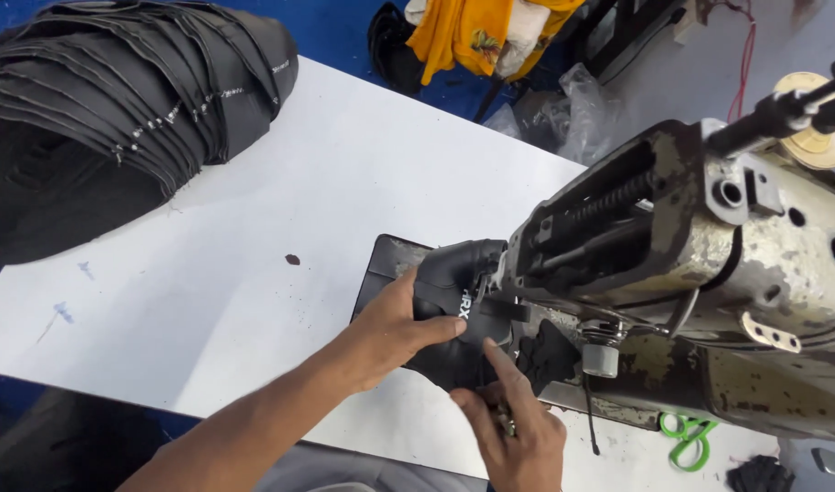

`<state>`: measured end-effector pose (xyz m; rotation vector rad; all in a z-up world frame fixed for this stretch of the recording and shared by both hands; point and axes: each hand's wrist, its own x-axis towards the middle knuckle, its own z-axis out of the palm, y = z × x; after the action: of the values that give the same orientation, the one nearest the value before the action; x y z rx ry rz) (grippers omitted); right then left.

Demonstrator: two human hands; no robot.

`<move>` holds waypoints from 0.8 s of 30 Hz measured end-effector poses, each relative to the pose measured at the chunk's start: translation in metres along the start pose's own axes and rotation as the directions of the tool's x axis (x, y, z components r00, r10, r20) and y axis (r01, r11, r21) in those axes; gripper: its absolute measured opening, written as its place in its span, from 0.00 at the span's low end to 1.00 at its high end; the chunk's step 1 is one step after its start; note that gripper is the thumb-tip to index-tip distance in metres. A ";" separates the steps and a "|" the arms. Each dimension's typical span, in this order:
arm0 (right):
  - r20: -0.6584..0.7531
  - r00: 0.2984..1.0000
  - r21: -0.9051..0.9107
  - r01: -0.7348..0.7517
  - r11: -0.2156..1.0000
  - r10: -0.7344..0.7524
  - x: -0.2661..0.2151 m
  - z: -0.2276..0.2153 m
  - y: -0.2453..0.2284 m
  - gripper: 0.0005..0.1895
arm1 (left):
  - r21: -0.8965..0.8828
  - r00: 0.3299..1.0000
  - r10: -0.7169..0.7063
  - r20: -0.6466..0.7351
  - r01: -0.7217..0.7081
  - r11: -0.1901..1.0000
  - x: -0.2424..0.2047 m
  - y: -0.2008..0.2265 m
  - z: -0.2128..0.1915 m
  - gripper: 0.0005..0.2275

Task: The person operates a sewing machine to stitch black slide sandals. They guide the slides under the needle, sew along the edges, and then use scissors to cut the thread. The finished slides are placed on a stack on the table.

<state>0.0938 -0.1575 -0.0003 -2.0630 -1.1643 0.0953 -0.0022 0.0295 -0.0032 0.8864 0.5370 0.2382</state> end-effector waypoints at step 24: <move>0.352 0.748 0.005 -0.603 0.797 0.563 0.050 -0.012 -0.033 0.53 | -0.027 0.995 0.014 0.099 -0.012 1.000 0.013 0.009 -0.003 0.30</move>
<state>0.1043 -0.1163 0.0429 -2.2872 -0.6171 0.8328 0.0068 0.0428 -0.0020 0.8721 0.4349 0.2112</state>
